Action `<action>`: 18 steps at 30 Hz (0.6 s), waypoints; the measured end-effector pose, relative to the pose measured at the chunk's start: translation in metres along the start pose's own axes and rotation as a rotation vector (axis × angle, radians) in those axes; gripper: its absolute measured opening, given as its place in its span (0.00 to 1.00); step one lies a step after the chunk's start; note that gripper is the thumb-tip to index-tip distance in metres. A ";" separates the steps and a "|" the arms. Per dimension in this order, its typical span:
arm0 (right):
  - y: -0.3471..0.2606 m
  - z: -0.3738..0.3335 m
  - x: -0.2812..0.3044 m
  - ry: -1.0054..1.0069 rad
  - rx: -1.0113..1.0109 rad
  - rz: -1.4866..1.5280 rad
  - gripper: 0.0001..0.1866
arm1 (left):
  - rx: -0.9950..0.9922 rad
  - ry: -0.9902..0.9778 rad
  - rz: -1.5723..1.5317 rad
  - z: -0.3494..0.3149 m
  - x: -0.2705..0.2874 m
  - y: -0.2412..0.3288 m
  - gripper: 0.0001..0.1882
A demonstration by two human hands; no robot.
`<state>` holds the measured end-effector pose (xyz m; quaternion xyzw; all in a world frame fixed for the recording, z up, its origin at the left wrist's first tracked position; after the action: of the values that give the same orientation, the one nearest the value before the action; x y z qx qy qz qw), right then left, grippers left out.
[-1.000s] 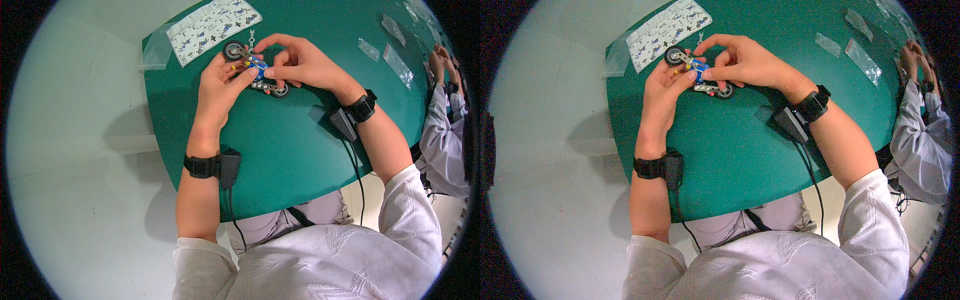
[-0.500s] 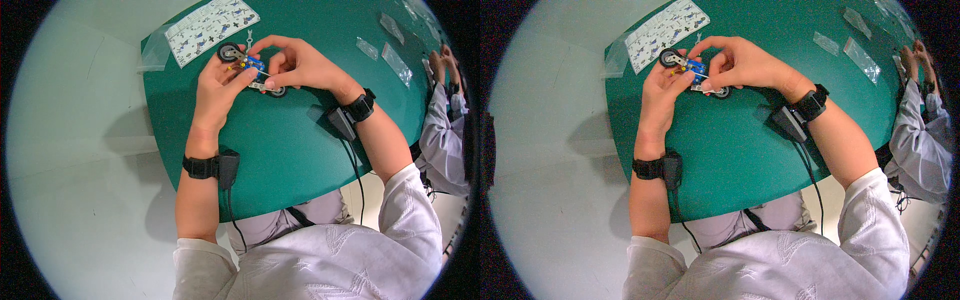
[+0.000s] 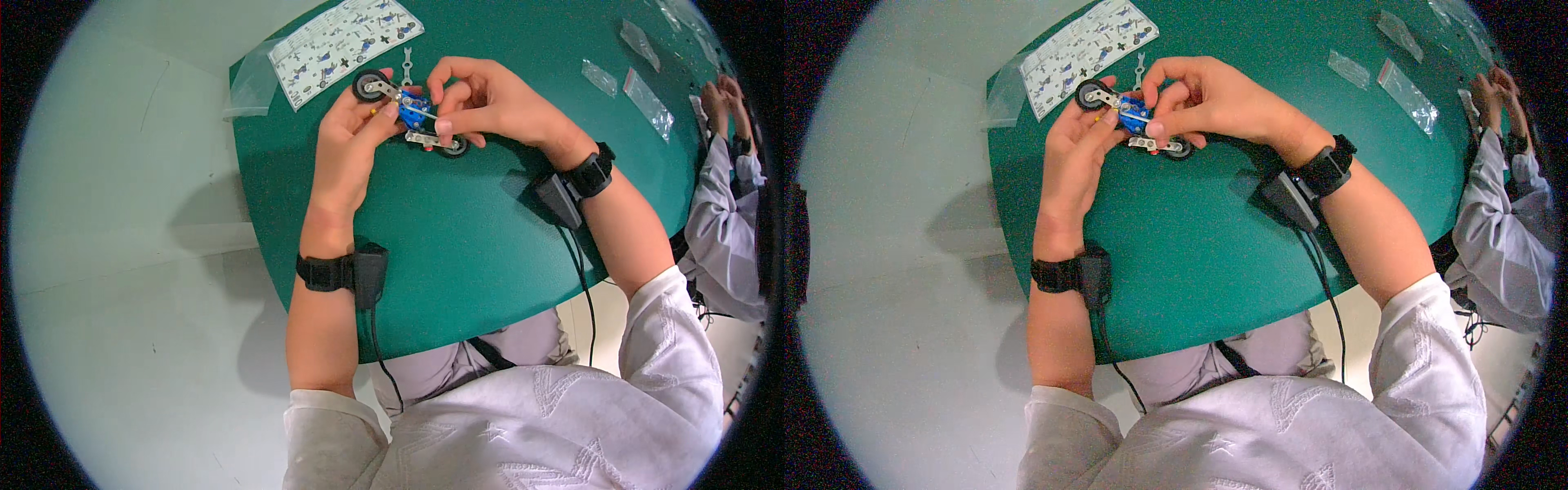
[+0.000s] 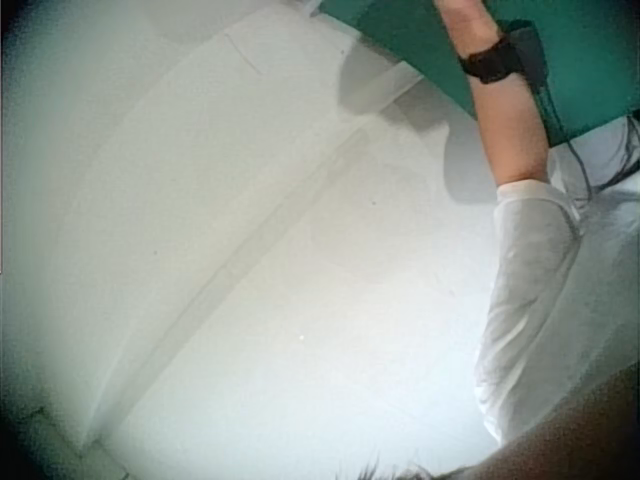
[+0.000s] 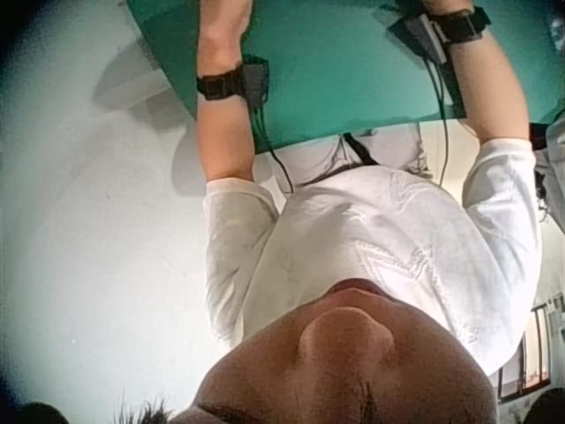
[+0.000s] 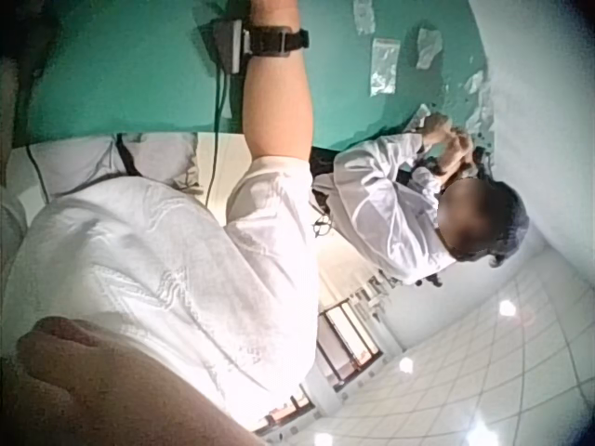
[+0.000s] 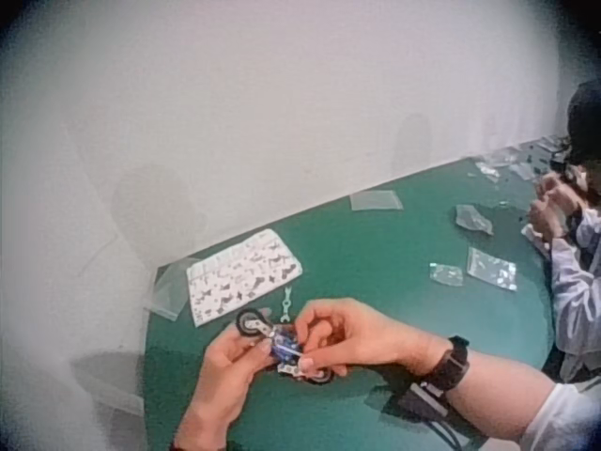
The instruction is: Assembling a small toy motorcycle using various components and a small wrench.
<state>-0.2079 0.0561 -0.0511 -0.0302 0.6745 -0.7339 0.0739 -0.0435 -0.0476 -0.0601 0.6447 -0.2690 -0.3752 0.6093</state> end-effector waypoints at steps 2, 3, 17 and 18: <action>0.003 -0.001 0.001 -0.004 0.009 0.007 0.14 | 0.004 0.004 -0.014 0.000 -0.002 0.000 0.23; 0.004 0.000 0.001 -0.010 0.021 0.013 0.13 | 0.010 0.044 0.054 0.000 -0.002 -0.001 0.22; 0.002 -0.001 0.010 0.107 -0.040 -0.072 0.07 | -0.125 0.176 0.129 -0.001 0.004 0.005 0.14; 0.003 -0.002 0.010 0.117 -0.029 -0.063 0.07 | -0.124 0.187 0.109 -0.001 0.003 0.007 0.15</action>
<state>-0.2179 0.0559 -0.0543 -0.0095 0.6868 -0.7267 0.0110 -0.0401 -0.0502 -0.0541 0.6224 -0.2219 -0.2960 0.6897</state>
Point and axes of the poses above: each hand's wrist, its own z-axis towards the middle knuckle, its own x-axis out of the back of the hand, y = z × x, the point moved 4 cm from there along z, towards the middle knuckle, and after that the axes turned 4 degrees about -y, right-handed, at the moved point
